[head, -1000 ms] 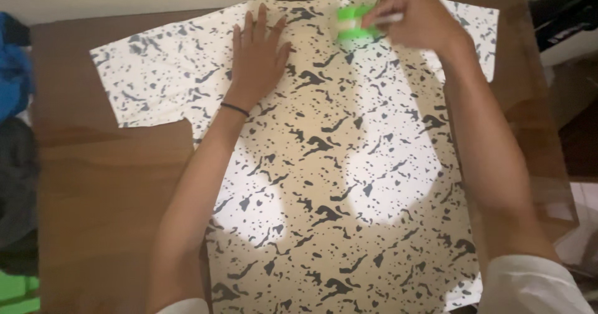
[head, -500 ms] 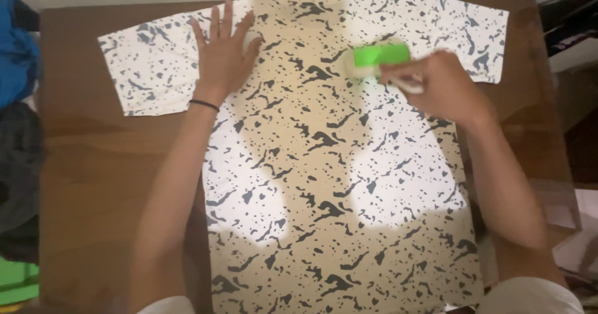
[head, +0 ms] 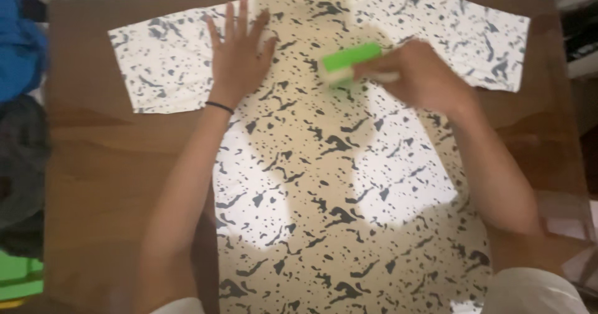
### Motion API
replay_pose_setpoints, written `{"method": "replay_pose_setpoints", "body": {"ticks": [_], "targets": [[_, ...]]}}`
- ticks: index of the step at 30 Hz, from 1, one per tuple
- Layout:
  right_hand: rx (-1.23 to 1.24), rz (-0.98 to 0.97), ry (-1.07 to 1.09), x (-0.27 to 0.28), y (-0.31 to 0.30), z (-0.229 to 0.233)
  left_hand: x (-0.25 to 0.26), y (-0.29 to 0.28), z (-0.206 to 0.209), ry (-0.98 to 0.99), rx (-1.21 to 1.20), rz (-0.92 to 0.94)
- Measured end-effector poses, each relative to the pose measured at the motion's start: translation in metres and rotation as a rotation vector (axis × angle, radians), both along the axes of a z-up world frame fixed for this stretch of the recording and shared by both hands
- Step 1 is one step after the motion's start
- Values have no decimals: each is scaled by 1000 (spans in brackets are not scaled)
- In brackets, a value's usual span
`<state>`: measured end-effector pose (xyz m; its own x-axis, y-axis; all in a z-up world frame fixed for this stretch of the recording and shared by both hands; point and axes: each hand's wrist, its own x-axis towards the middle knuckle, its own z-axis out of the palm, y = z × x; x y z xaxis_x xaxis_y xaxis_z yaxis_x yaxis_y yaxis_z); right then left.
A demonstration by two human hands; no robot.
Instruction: The person uses a green lint roller to remove lint from a white t-shirt with a black speckled pattern. The t-shirt is laid flat on a wooden table. The person rolls the lint roller repeatedly over the entire surface of the t-shirt, including the sleeves and body.
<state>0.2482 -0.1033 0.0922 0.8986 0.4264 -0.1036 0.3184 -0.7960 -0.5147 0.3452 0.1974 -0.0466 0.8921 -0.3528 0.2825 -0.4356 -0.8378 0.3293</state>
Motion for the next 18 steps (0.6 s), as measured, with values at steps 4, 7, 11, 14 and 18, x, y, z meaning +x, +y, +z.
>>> {"method": "replay_pose_setpoints", "body": {"ticks": [4,7,11,14,18], "targets": [[11,-133,-47,77,16,-15,-1,0,-1,-14,-4,19],[1,-95,-167,103,25,-27,-2,-2,-3,-46,5,37],[-94,-124,-35,79,34,-15,-2,-1,-6,-86,-11,38],[-300,-130,99,27,37,4,-2,0,-9,-92,-7,31],[-254,-1,125,-30,29,17,1,0,-16,-97,-38,23]]}}
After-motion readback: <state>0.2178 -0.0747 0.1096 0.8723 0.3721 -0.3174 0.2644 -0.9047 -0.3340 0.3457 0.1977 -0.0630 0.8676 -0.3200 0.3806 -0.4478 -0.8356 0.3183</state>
